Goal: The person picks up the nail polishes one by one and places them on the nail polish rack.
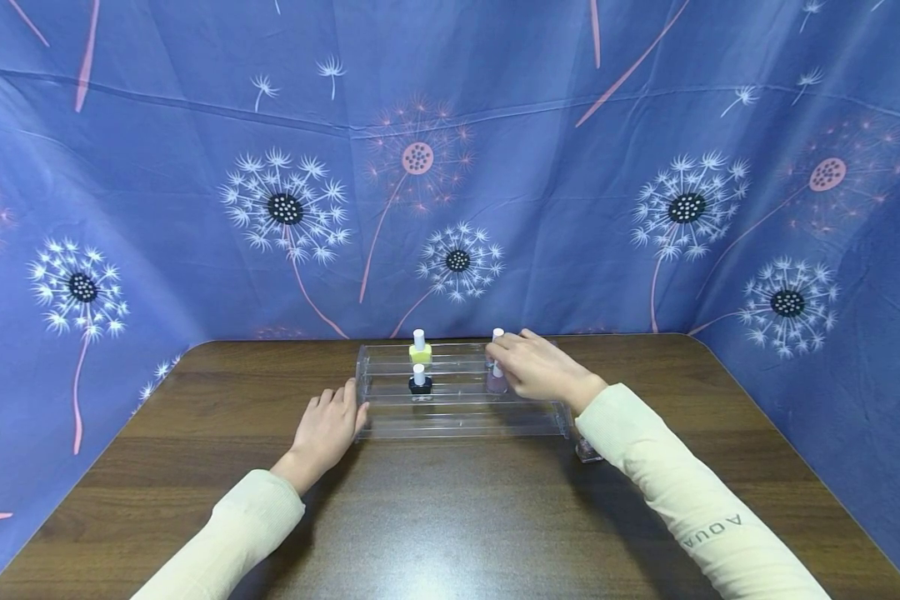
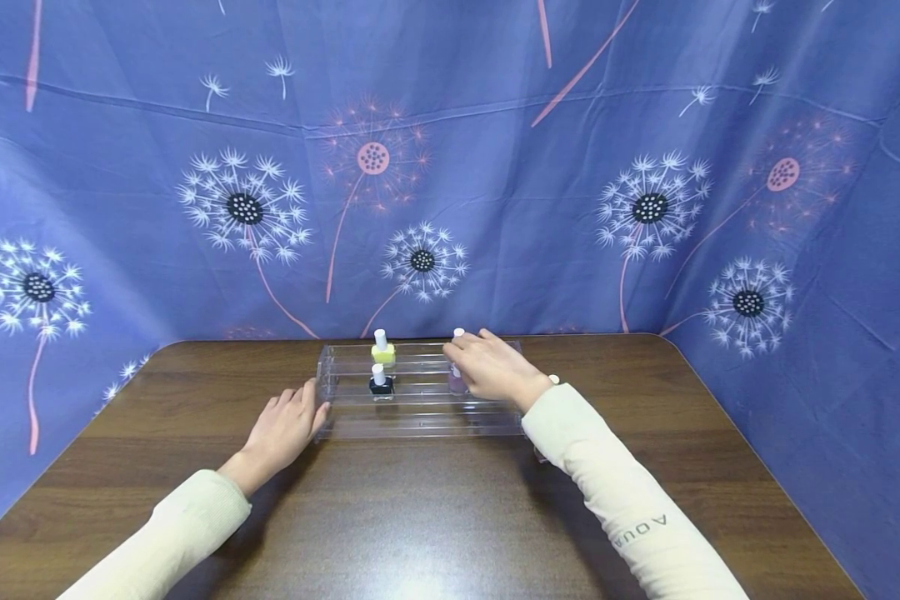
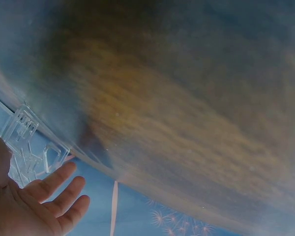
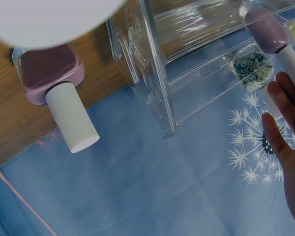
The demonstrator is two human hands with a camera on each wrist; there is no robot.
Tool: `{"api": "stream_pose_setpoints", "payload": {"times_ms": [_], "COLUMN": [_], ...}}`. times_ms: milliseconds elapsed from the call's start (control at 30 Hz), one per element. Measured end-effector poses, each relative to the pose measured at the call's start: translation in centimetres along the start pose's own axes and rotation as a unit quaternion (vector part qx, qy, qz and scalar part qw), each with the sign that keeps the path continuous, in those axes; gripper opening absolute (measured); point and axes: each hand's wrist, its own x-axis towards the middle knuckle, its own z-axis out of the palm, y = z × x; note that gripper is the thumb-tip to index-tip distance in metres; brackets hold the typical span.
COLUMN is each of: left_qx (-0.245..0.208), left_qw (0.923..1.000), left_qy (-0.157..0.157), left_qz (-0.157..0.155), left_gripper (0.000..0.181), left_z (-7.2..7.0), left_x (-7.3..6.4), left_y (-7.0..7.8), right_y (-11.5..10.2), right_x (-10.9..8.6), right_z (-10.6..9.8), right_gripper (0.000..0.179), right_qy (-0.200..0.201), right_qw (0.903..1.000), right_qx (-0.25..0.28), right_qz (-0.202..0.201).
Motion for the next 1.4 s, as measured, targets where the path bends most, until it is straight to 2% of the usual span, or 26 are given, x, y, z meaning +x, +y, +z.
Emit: {"api": "stream_pose_setpoints", "payload": {"times_ms": [633, 1400], "left_qx": [-0.007, -0.01], "left_qw": [0.9998, 0.9998], "left_qy": [-0.016, -0.014], "left_qz": [-0.006, -0.009], "left_gripper": [0.046, 0.046], "left_z": [0.0, -0.1], "left_x": [0.0, 0.0], "left_y": [0.0, 0.1], "right_y": [0.0, 0.3], "right_x": [0.0, -0.1], "right_z": [0.1, -0.9], "right_gripper": [0.009, 0.016], "right_qy": [0.001, 0.002], "right_qw": [0.9999, 0.9994], "right_qx": [0.009, 0.007], "right_qz": [0.013, 0.034]}}
